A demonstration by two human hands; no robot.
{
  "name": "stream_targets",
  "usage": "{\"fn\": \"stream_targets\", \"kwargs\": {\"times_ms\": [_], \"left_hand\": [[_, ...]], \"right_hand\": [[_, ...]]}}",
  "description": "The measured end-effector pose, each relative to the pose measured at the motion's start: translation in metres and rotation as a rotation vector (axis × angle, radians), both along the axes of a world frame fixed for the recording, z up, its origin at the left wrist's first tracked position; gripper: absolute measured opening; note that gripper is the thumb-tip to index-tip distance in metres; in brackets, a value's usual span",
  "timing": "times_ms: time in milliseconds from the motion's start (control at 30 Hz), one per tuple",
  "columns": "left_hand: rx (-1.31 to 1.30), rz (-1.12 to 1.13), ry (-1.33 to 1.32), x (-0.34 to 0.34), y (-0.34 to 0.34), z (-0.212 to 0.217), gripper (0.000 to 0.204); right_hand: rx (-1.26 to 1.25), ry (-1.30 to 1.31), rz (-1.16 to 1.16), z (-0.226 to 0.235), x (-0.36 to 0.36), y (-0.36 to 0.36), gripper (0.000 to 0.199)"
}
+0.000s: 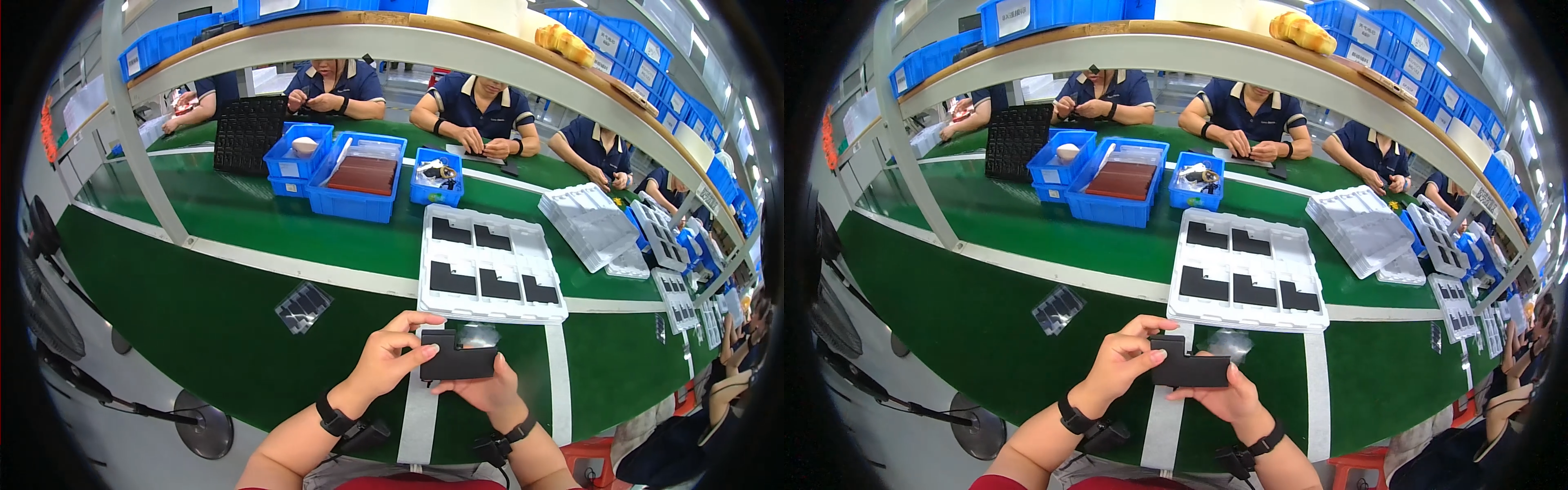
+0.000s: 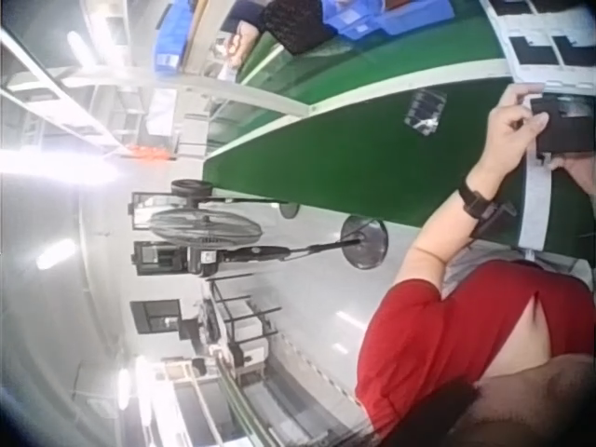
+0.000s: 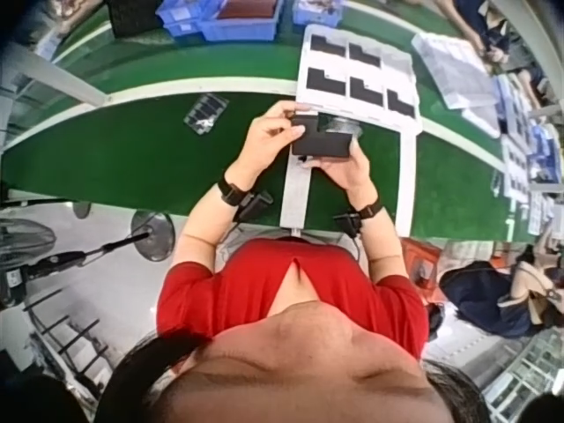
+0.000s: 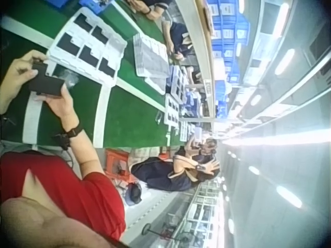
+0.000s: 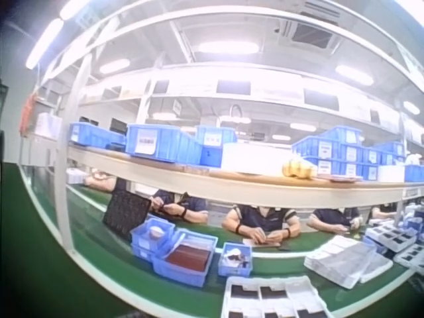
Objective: The person picks up a black component, peels a film from a small adhesive strip, and presses the strip onto the component before placing it into a white tray. They then repeat this process with a new component and slide the tray across the table.
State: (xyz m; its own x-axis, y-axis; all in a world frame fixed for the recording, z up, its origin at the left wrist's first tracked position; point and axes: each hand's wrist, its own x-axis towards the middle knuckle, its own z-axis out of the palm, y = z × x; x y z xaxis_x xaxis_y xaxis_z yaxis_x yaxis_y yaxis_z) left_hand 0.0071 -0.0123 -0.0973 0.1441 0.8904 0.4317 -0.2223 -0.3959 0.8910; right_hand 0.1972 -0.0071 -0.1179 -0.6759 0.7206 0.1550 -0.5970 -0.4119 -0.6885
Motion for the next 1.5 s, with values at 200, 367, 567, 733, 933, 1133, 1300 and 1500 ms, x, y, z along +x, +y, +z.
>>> {"fn": "stream_targets", "kwargs": {"times_ms": [200, 367, 567, 733, 933, 1133, 1300, 1500], "left_hand": [[-0.06, -0.056, -0.02, 0.005, -0.008, 0.008, 0.023], [-0.052, -0.023, -0.009, 0.006, -0.009, 0.001, 0.02], [0.22, 0.185, 0.402, 0.006, -0.01, 0.002, 0.013], [-0.003, 0.129, 0.285, 0.001, -0.006, -0.013, 0.012], [-0.134, 0.341, 0.761, -0.018, -0.01, -0.045, 0.013], [-0.08, 0.257, 0.91, -0.009, -0.013, -0.046, 0.017], [-0.008, 0.182, 1.065, -0.007, -0.026, -0.04, 0.037], [-0.003, 0.179, 1.122, -0.008, -0.024, -0.04, 0.04]], "right_hand": [[-0.118, 0.204, 0.247, -0.009, -0.009, -0.004, 0.082], [-0.126, 0.175, 0.233, -0.017, -0.01, -0.003, 0.092], [-0.116, 0.279, 0.245, -0.025, -0.006, 0.002, 0.08], [-0.094, 0.186, 0.149, -0.024, 0.001, 0.007, 0.073], [0.335, -0.585, -0.269, -0.01, 0.032, 0.003, 0.059], [1.037, -1.041, -0.324, 0.001, 0.038, -0.014, 0.068], [1.247, -1.183, -0.29, 0.002, 0.035, -0.014, 0.064], [1.248, -1.198, -0.274, -0.001, 0.035, -0.015, 0.063]]}}
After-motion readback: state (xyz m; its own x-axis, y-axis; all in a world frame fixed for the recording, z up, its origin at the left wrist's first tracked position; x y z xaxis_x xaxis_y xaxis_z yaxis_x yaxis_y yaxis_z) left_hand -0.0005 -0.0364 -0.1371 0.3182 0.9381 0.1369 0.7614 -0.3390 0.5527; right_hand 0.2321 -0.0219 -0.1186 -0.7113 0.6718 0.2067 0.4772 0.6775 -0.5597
